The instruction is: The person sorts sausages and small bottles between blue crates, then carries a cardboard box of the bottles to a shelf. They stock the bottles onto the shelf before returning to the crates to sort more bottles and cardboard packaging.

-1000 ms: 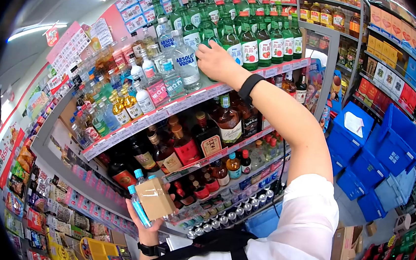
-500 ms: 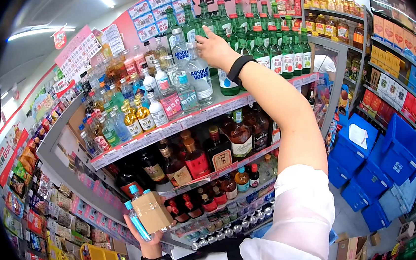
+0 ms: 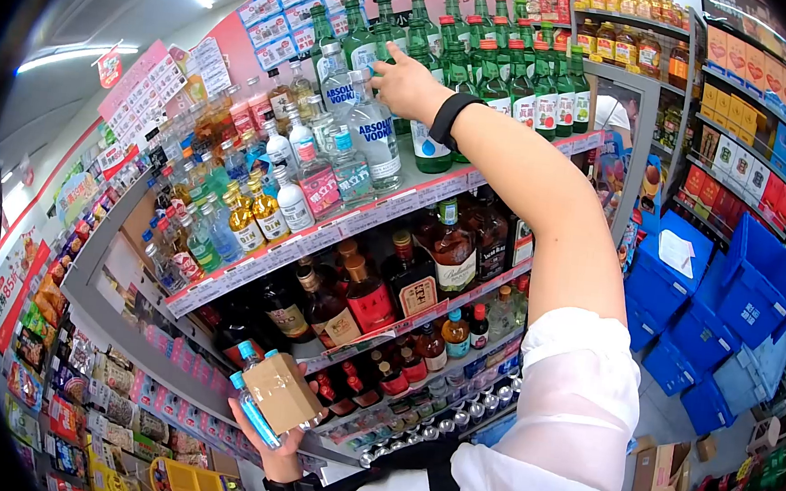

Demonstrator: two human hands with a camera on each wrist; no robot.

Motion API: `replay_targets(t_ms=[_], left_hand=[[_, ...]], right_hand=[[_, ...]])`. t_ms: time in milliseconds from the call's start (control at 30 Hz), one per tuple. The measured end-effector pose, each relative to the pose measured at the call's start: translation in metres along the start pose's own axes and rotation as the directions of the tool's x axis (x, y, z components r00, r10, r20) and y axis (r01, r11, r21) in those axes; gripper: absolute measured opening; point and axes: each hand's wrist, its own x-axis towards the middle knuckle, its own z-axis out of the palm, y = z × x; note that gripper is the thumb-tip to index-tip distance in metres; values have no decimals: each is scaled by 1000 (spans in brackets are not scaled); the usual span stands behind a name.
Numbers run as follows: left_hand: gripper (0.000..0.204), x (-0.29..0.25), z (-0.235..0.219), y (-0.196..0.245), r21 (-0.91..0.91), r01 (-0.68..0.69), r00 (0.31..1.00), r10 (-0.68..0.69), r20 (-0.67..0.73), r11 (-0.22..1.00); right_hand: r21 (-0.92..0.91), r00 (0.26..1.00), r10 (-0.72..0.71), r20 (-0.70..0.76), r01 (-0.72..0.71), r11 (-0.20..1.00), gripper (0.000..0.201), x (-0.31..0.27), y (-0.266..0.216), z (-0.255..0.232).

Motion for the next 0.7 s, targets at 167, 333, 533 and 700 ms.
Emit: replay_targets(t_ms=[167,333,533,700], left_hand=[[95,-5,-2,0,18,-7,1000,7,-8,1000],[96,-8,-2,2,51,-15,1000,14,21,999],[98,-17,5,3,87,-40,999,41,-12,995],[98,-26,9,4,138,-57,998,61,-29,989]], right_hand=[[-5,997,50,60,-50,999,18,-1,-1,0],[-50,993,85,88,-81,995,23,0,-4,6],[-64,986,112,124,-104,992,22,1,-9,0],[-91,987,116,112,-106,990,21,0,-10,0]])
